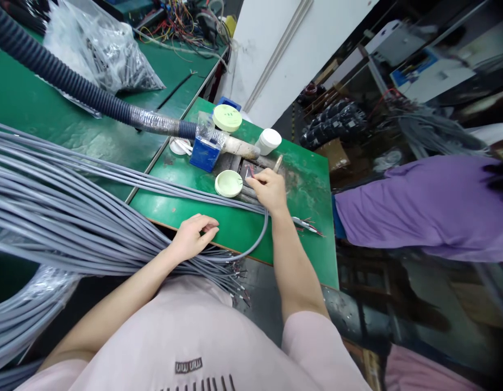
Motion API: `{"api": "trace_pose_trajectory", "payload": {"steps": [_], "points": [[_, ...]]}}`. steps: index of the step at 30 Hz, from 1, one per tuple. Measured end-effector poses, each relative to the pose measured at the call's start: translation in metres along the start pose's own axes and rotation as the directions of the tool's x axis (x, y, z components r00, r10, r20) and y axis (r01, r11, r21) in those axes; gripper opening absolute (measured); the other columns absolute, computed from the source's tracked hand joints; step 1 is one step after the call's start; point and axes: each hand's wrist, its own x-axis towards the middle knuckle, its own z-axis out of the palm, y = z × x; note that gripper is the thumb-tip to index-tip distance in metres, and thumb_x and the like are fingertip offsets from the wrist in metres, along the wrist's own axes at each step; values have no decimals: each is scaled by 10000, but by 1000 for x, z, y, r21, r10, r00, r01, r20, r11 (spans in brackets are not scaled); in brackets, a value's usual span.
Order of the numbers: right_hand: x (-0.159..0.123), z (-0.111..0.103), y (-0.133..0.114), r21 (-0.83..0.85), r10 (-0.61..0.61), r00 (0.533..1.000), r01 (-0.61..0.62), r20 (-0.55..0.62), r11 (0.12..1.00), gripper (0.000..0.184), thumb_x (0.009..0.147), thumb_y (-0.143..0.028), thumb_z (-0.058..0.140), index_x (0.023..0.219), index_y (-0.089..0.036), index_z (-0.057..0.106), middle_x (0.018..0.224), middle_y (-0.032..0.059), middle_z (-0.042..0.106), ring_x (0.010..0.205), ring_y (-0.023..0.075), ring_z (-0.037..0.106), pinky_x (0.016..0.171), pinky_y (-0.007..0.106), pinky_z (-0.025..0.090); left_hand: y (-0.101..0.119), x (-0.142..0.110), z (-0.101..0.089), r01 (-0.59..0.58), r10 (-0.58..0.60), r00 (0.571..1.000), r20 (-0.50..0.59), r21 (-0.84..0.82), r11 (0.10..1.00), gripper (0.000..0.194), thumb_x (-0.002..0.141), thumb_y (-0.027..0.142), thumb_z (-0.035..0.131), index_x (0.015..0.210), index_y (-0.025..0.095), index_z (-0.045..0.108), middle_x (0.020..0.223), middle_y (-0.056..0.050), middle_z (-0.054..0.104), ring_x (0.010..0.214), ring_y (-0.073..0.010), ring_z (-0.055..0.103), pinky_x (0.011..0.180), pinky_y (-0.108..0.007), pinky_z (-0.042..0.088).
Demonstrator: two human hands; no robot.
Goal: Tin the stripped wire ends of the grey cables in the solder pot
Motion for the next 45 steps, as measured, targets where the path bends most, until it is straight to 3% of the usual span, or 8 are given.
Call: {"api": "trace_pose_trajectory", "payload": {"steps": [6,13,16,19,24,28,33,45], "points": [[2,25,-15,-194,-27,992,51,126,980,189,781,-281,615,655,-200,730,687,24,545,734,174,472,697,313,349,0,-1,0,0,0,1000,-2,-2,1000,108,858,219,564,883,153,646,745,-29,657,692,-127,577,666,-243,485],[2,28,-22,-369,26,979,51,202,928,206,804,-283,583,735,-204,761,725,53,553,768,202,443,687,329,316,0,0,0,3,-3,1000,-5,-6,1000,102,857,214,565,877,156,647,744,-28,658,699,-130,576,675,-250,487],[2,21,-17,-299,-13,989,57,146,953,203,792,-280,591,687,-198,744,719,46,563,757,193,461,698,327,336,0,-1,0,9,-9,1000,-5,-6,1000,100,855,212,567,871,155,648,747,-30,661,705,-131,578,674,-249,488],[3,7,-2,-217,-41,999,43,15,975,225,779,-290,595,607,-190,700,687,30,557,715,174,478,703,318,359,1,0,0,9,-9,1000,-1,-8,1000,99,855,214,567,870,158,647,749,-30,663,704,-132,581,673,-250,490],[9,-6,34,-294,83,987,-121,-141,948,224,733,-300,612,544,-188,655,627,18,523,669,172,461,670,312,355,1,0,-1,-4,4,1000,3,-7,1000,101,859,214,561,870,157,645,747,-29,663,709,-131,581,681,-251,493],[13,-1,55,-378,181,974,-220,-137,899,205,721,-311,607,600,-171,697,662,39,555,685,183,465,656,310,349,1,0,-1,-3,3,1000,7,-11,1000,105,862,219,556,873,162,643,751,-30,665,708,-132,579,677,-253,494],[14,8,67,-426,190,973,-228,-129,876,221,725,-330,595,658,-173,735,708,68,606,703,195,463,642,309,341,1,1,-2,14,-14,1000,16,-19,1000,109,862,226,552,868,168,644,749,-32,666,712,-137,585,681,-260,494],[16,8,66,-414,213,971,-240,-112,878,194,702,-308,610,599,-175,707,684,59,594,676,183,462,624,300,344,2,2,-2,12,-12,1000,17,-16,1000,125,865,234,550,870,159,650,753,-39,670,716,-141,587,684,-260,487]]}}
